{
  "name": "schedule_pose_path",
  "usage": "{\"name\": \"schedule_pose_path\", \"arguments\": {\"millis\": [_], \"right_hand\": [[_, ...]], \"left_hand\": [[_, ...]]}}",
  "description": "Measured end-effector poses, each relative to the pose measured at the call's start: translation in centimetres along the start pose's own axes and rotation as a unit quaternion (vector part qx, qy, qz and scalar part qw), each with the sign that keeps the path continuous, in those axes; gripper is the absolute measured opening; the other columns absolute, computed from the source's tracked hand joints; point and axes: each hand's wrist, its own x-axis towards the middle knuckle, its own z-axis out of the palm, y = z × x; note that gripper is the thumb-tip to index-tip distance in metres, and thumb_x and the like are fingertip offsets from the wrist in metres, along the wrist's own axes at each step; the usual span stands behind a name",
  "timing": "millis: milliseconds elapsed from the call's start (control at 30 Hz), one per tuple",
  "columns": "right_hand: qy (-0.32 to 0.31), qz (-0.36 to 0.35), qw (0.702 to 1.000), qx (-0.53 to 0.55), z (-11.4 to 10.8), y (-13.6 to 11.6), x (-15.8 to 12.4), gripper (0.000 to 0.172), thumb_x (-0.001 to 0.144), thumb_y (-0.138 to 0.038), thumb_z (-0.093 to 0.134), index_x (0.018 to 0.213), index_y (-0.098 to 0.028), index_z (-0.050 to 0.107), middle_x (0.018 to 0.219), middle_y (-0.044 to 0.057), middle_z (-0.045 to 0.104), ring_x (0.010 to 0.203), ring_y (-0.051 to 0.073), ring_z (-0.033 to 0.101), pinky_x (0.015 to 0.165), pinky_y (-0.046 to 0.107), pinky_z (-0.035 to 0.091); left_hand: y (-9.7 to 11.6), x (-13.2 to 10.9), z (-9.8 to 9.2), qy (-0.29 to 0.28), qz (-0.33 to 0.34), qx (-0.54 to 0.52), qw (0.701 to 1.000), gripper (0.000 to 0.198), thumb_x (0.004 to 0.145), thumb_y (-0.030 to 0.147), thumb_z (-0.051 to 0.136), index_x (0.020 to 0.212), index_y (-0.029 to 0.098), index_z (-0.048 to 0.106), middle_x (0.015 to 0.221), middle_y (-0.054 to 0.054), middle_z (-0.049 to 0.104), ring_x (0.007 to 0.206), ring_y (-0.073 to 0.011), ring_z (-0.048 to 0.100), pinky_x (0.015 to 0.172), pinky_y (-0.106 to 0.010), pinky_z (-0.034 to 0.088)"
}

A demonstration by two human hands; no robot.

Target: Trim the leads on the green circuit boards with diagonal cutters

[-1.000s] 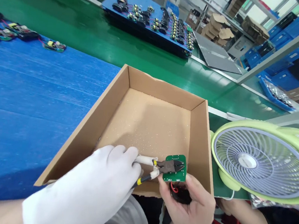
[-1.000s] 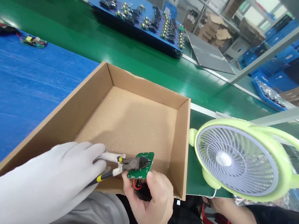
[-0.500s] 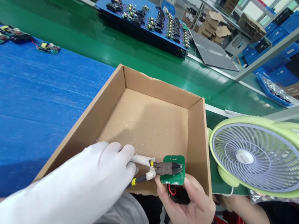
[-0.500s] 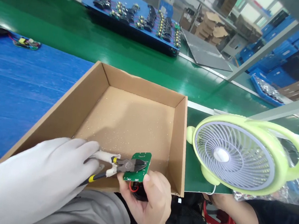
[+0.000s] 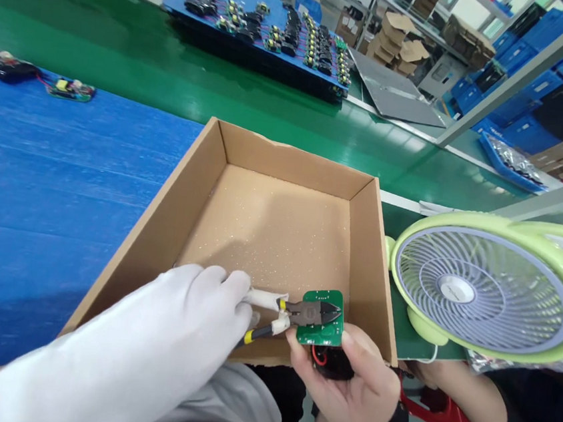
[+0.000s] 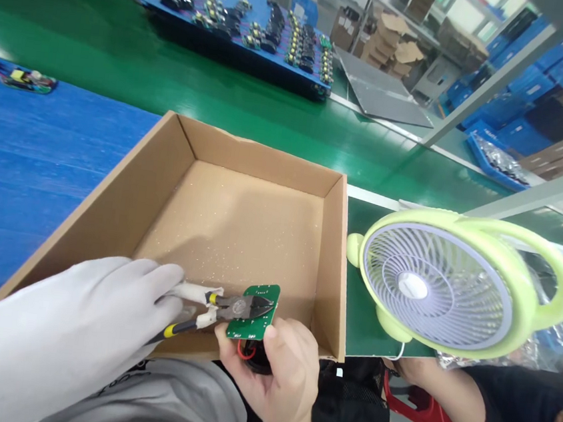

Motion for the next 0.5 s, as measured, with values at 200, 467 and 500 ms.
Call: {"name": "schedule_pose_path", "arguments": {"millis": [200, 467, 500], "right_hand": [[0.029, 0.024, 0.999, -0.003, 0.1, -0.2, -0.6, 0.037, 0.096, -0.018, 0.089, 0.127, -0.023, 0.068, 0.076, -0.001, 0.078, 0.054, 0.017, 0.071, 0.055, 0.031, 0.069], [0.009, 0.008, 1.000, 0.004, 0.0, -0.5, 0.2, 0.048, 0.094, -0.011, 0.087, 0.136, -0.025, 0.068, 0.068, -0.007, 0.073, 0.051, 0.016, 0.069, 0.056, 0.028, 0.067], [0.003, 0.008, 1.000, 0.005, 0.0, -0.6, 0.4, 0.042, 0.094, -0.010, 0.086, 0.130, -0.025, 0.069, 0.066, -0.007, 0.072, 0.050, 0.016, 0.069, 0.056, 0.027, 0.066]], "left_hand": [[-0.6, 0.3, -0.2, 0.023, 0.030, 0.010, 0.999, 0.033, 0.079, -0.003, 0.054, 0.079, 0.025, 0.070, 0.079, -0.008, 0.061, 0.064, -0.0309, 0.058, 0.061, -0.047, 0.047], [-0.7, -0.5, 0.2, -0.087, -0.048, -0.121, 0.988, 0.024, 0.096, 0.012, 0.060, 0.087, 0.026, 0.078, 0.086, -0.007, 0.063, 0.073, -0.0258, 0.059, 0.079, -0.043, 0.051], [-0.7, -0.5, 0.2, -0.091, -0.054, -0.130, 0.986, 0.024, 0.097, 0.014, 0.061, 0.086, 0.027, 0.077, 0.084, -0.006, 0.062, 0.072, -0.0254, 0.058, 0.079, -0.043, 0.052]]}}
